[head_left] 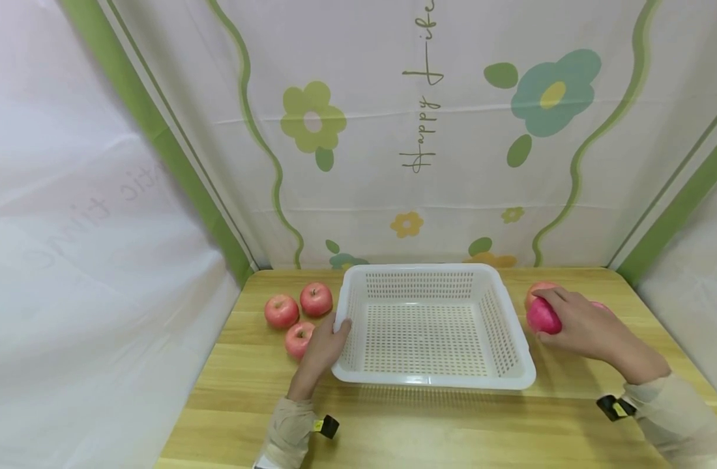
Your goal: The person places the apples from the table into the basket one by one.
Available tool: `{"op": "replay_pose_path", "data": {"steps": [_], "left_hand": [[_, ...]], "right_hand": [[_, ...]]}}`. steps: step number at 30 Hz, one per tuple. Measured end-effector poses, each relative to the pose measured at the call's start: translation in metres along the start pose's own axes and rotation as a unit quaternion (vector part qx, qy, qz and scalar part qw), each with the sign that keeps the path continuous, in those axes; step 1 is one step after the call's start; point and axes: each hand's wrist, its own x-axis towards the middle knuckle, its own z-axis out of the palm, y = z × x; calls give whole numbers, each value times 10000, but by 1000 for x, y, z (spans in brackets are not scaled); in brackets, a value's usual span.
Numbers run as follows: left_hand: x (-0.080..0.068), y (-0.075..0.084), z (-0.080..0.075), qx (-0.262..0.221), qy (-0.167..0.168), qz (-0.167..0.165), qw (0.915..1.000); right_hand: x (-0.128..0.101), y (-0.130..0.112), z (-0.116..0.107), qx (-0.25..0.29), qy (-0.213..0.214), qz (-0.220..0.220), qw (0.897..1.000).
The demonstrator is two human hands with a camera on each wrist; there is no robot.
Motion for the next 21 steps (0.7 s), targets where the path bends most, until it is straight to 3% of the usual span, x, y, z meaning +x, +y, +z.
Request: {"op": "replay_pose_path", "data": {"steps": [9,21], "left_hand": [[1,-3,0,33,58,30,10000],[1,-2,0,74,92,70,9999]], "right_hand": [[6,-4,-8,5,-170,149,9997],[10,-10,-18,-53,-49,37,10000]]}}
